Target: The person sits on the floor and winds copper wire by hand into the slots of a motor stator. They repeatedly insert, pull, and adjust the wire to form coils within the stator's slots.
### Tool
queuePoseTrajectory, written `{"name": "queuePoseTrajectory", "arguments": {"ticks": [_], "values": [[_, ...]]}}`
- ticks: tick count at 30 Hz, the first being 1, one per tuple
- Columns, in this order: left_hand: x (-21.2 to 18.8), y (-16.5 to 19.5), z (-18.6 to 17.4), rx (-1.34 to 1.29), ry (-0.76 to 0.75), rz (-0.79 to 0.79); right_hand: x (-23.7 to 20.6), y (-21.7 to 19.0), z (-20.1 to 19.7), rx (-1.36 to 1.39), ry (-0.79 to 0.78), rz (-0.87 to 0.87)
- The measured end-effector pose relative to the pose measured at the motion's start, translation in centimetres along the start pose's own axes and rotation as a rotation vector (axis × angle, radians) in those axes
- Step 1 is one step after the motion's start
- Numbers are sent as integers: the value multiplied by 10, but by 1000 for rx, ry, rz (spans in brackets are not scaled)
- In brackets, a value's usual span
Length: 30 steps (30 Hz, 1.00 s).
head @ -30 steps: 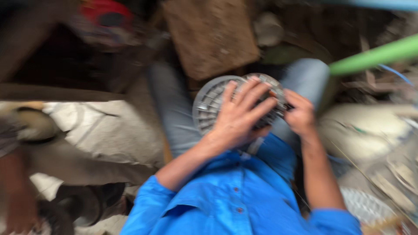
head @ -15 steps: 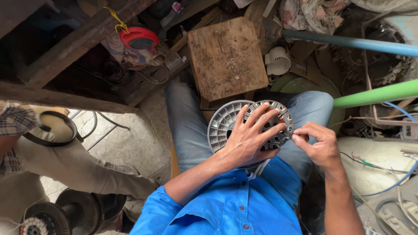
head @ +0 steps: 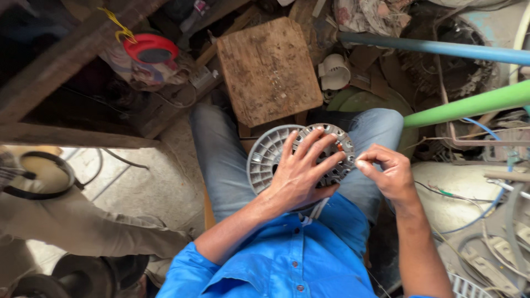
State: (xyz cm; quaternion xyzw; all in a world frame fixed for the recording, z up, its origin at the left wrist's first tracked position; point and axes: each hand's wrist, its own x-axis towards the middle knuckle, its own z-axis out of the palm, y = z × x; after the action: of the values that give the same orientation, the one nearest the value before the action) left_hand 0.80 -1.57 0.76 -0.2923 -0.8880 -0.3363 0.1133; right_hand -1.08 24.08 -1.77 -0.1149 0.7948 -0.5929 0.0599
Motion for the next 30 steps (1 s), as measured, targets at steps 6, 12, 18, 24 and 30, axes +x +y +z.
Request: {"name": "queuePoseTrajectory", "arguments": {"ticks": [6,12,18,24,30], "values": [[-2,1,3,-1,-18,4,-2,-10,-6,-148,-36,-50],[0,3,4,9,-34,-9,-4,-16,-5,-78,-42,-39],[0,2,5,28,-44,-10,-4,-12,-6,-106,-42,-52],[0,2,6,22,-47,-8,-11,9,-7,-71,12,12],[0,1,6,18,-52,-9,-18,28,2,-58,-32,8]]}}
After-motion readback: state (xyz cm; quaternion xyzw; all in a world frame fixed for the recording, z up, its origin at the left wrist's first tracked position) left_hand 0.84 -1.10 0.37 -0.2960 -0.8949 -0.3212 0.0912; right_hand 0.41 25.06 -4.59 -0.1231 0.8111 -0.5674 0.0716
